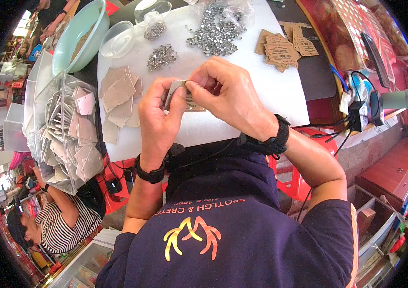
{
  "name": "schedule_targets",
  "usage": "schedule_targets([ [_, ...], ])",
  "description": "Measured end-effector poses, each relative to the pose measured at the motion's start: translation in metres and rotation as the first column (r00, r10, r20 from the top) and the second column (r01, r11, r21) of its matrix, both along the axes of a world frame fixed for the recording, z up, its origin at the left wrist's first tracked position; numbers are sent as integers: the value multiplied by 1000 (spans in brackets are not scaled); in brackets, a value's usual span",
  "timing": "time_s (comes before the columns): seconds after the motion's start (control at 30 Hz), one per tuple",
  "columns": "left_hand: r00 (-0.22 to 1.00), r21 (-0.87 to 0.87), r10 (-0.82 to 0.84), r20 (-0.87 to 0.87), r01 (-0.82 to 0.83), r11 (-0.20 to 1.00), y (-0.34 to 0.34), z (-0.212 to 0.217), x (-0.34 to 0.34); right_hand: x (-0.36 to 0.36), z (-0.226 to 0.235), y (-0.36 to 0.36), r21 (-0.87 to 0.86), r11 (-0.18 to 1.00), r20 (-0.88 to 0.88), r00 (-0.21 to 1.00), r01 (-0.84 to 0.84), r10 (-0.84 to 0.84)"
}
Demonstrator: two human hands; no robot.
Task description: Attaching small metal rivets to synthetic shoe patches at an assembly station.
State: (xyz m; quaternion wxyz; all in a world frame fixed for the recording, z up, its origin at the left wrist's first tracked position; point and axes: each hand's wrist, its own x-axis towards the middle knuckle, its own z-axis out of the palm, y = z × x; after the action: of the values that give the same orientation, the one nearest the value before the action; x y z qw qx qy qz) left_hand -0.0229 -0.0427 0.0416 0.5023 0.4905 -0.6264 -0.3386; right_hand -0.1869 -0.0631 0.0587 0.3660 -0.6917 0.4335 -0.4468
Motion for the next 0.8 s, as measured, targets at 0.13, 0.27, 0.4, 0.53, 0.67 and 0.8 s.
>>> schedule_targets([
  [0.13, 999, -8, 12, 53, -11, 1000, 1, 2, 1, 0, -3, 0, -182, 983, -71, 997, -12, -1],
  [0.27, 998, 5, 7, 68, -7, 1000, 3, 2, 2, 0, -3, 2, -184, 983, -79, 997, -21, 7],
  [0.4, 996, -13, 7, 85, -6, 1000, 4, 4, 2, -1, -3, 2, -401, 915, -164, 986, -47, -21],
  [0.53, 999, -4, 20, 50, -20, 1000, 6, 3, 3, 0, -5, 3, -383, 923, -116, 993, -37, -9],
  [0.67, 999, -10, 6, 49, -6, 1000, 7, 6, 2, -1, 1, 5, -146, 989, 1, 1000, -30, 30],
  [0.8, 1000, -28, -7, 20, 8, 1000, 7, 4, 3, -3, 2, 3, -180, 983, -45, 998, -43, 35],
])
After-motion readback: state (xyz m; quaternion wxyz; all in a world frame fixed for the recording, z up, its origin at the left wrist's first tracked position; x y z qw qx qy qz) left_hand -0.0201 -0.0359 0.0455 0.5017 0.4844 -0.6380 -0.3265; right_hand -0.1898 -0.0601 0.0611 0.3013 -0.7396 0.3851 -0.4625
